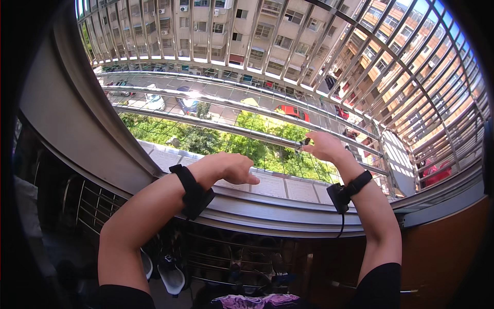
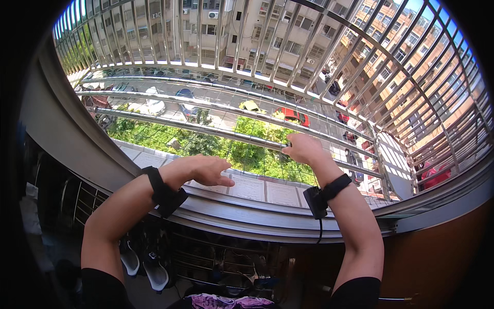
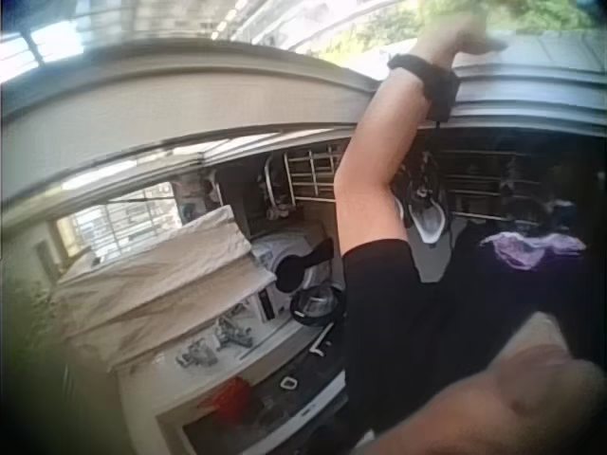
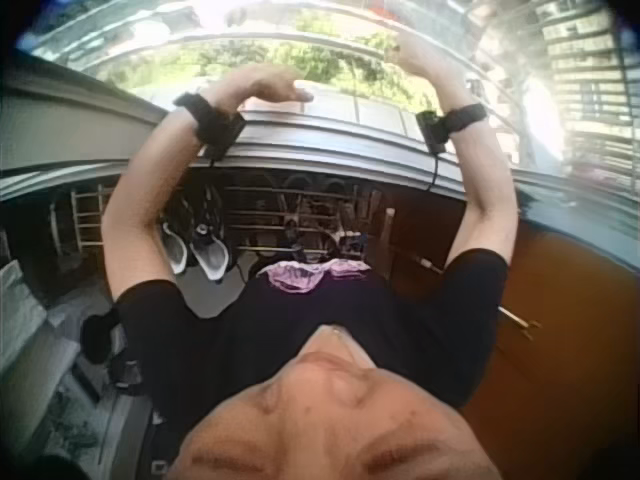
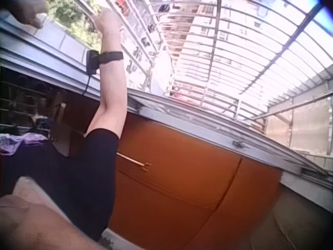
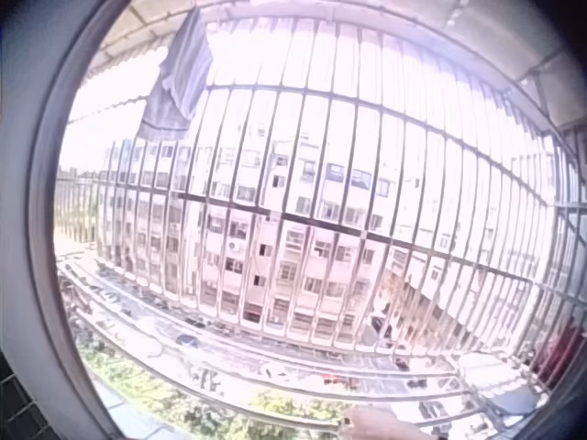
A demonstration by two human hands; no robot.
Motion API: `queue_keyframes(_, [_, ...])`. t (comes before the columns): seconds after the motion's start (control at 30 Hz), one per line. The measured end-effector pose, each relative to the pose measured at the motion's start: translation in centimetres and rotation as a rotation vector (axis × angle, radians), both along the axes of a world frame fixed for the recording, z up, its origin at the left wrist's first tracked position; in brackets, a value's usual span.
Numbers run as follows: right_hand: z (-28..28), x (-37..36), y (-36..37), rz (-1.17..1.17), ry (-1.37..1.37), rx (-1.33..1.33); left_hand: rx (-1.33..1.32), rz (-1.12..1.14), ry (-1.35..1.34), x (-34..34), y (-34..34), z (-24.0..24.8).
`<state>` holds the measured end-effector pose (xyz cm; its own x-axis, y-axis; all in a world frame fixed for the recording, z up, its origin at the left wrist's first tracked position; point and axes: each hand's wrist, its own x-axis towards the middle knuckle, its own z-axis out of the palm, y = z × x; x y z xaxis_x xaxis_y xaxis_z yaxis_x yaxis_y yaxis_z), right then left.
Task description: Hanging clothes to dry on a balcony using a laundry pole.
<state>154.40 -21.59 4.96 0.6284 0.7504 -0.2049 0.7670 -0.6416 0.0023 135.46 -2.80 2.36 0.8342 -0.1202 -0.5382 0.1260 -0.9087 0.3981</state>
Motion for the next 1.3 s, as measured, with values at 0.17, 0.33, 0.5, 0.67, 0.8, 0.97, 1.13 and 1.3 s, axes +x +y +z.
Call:
queue_keyframes(0.17, [6.9,-9.0,-3.8,0.09,0.069,0.116,0.015,0.094,-0.142,-3.4,-1.6,4.4])
queue_keyframes(0.33, [10.9,-16.6,-12.4,0.132,0.048,0.26,0.098,0.072,-0.42,-9.1,-6.5,7.9])
queue_keyframes(0.5, [12.9,-23.3,-22.6,0.079,0.101,0.338,0.1,-0.074,-0.51,-17.7,-14.8,12.0])
queue_keyframes(0.67, [11.8,-29.7,-30.9,0.154,0.264,0.517,0.099,-0.083,-0.687,-27.6,-23.4,12.1])
queue_keyframes(0.8, [10.2,-35.2,-36.8,0.144,0.462,0.584,0.037,-0.114,-0.686,-34.4,-29.1,12.3])
queue_keyframes(0.97, [7.4,-40.2,-41.2,0.096,0.786,0.631,-0.131,-0.017,-0.512,-39.4,-33.0,11.3])
queue_keyframes(1.13, [3.7,-43.6,-42.7,-0.018,1.027,0.604,-0.238,0.101,-0.587,-43.2,-34.2,8.5])
queue_keyframes(1.3, [0.2,-47.3,-40.5,-0.148,1.307,0.653,-0.261,0.241,-0.559,-48.7,-34.6,7.1])
